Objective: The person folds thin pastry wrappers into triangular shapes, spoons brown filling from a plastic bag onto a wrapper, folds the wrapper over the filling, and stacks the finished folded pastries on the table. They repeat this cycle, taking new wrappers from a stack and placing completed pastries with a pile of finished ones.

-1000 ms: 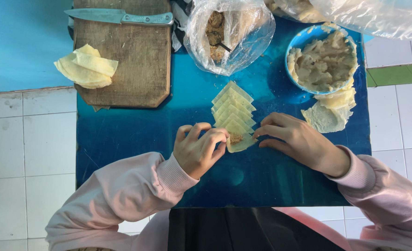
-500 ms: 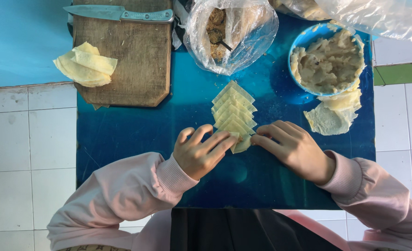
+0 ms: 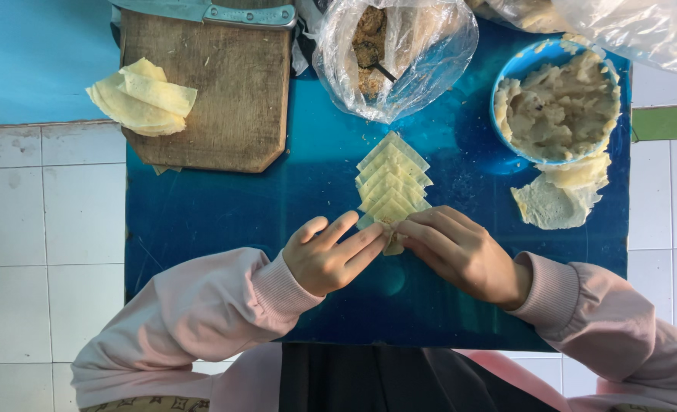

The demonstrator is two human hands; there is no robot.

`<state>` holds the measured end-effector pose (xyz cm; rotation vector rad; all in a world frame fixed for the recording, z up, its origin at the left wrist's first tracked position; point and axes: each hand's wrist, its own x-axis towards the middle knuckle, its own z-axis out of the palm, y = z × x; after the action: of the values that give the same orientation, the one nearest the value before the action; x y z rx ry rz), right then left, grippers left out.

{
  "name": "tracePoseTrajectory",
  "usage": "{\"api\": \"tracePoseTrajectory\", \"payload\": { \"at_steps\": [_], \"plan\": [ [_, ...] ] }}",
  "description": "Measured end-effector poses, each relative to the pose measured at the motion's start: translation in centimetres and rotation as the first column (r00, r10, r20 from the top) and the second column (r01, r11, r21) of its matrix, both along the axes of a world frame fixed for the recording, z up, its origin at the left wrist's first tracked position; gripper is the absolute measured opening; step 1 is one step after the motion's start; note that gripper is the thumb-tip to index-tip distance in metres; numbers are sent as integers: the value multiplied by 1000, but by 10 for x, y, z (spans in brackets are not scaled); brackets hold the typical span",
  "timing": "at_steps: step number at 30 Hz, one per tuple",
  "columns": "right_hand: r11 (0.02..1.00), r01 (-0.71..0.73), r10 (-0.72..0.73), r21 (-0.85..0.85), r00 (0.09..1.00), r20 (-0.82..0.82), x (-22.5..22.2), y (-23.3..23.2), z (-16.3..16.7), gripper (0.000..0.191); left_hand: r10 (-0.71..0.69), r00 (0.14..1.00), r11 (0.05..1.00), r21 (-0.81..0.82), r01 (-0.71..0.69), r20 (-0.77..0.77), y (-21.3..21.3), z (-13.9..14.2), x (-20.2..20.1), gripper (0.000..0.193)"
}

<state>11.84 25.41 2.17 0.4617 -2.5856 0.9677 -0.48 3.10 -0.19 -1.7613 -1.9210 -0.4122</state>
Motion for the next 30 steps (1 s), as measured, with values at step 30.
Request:
{"api": "tracePoseTrajectory", "payload": {
  "at_steps": [30],
  "plan": [
    [983, -84, 89, 166, 996, -21, 1, 7, -2, 44, -143, 982, 990, -36, 140, -125, -5, -1, -13, 13]
  ]
}}
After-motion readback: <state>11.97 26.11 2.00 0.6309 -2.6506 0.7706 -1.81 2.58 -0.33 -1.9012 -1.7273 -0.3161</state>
